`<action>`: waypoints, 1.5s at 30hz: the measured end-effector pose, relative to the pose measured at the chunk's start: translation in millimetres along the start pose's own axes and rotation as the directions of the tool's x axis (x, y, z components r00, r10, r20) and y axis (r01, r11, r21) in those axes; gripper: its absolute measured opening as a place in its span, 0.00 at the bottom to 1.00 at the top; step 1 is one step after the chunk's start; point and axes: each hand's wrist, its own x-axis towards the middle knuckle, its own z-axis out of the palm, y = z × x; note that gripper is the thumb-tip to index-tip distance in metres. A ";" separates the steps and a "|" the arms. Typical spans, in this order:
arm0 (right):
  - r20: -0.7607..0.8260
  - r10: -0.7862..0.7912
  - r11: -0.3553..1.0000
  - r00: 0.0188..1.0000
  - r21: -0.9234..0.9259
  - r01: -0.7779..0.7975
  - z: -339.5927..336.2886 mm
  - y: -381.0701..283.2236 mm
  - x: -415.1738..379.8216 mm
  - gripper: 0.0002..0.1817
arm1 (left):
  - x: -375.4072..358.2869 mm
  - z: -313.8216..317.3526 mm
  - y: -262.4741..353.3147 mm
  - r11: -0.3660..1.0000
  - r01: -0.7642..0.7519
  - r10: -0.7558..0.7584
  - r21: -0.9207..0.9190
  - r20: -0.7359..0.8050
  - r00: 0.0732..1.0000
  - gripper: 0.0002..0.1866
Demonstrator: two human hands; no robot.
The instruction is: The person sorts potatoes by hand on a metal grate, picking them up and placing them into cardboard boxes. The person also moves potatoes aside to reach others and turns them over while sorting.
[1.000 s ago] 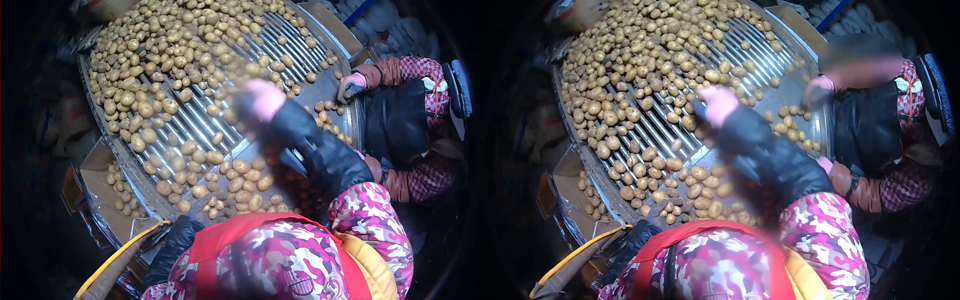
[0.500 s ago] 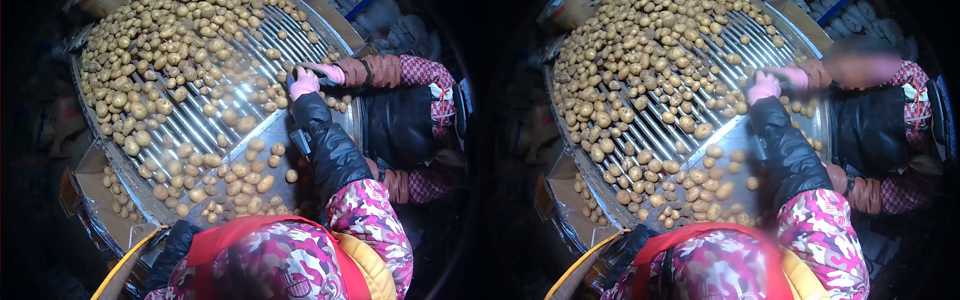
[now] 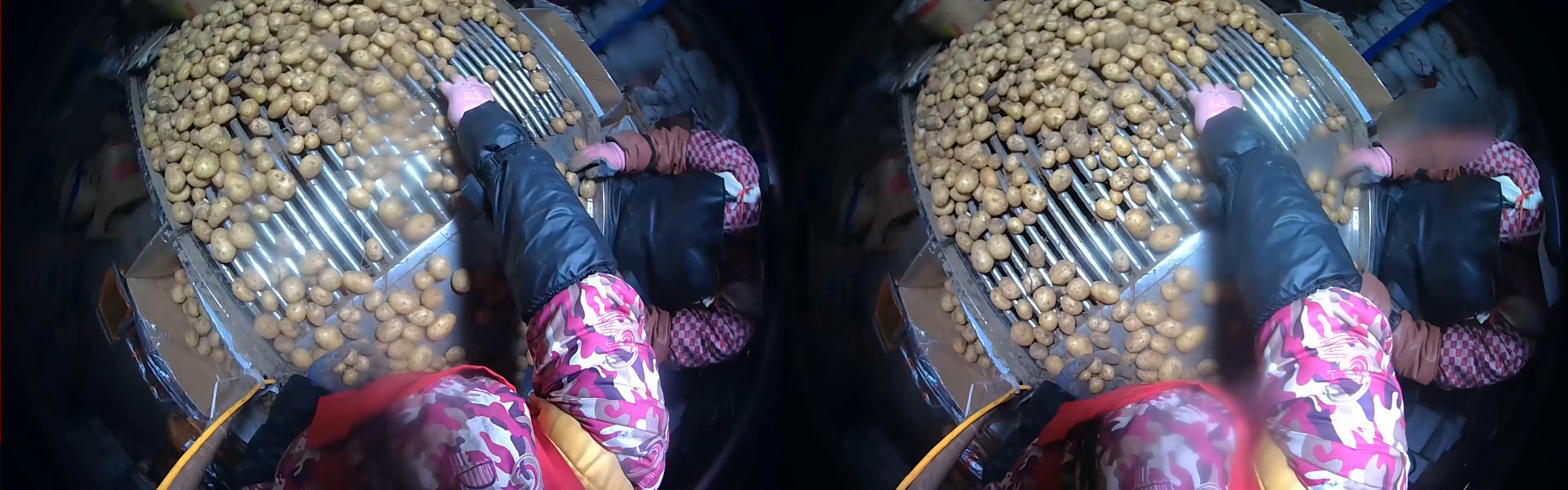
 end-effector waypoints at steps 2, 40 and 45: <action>0.059 0.013 1.000 0.998 0.005 -0.013 -0.8 2.9 7.8 0.19 | -3.7 19.9 5.5 0.997 0.013 -0.010 0.080 -0.036 0.999 0.16; -0.140 -0.476 0.577 0.868 0.695 0.429 -75.6 -119.2 -266.2 0.15 | -2.5 114.6 8.3 0.918 -0.385 0.352 0.097 0.252 0.902 0.31; 0.058 -0.794 0.398 0.605 0.803 0.445 -90.5 -160.7 -314.3 0.25 | 43.5 18.2 7.9 0.455 -0.438 0.603 0.775 0.094 0.792 0.28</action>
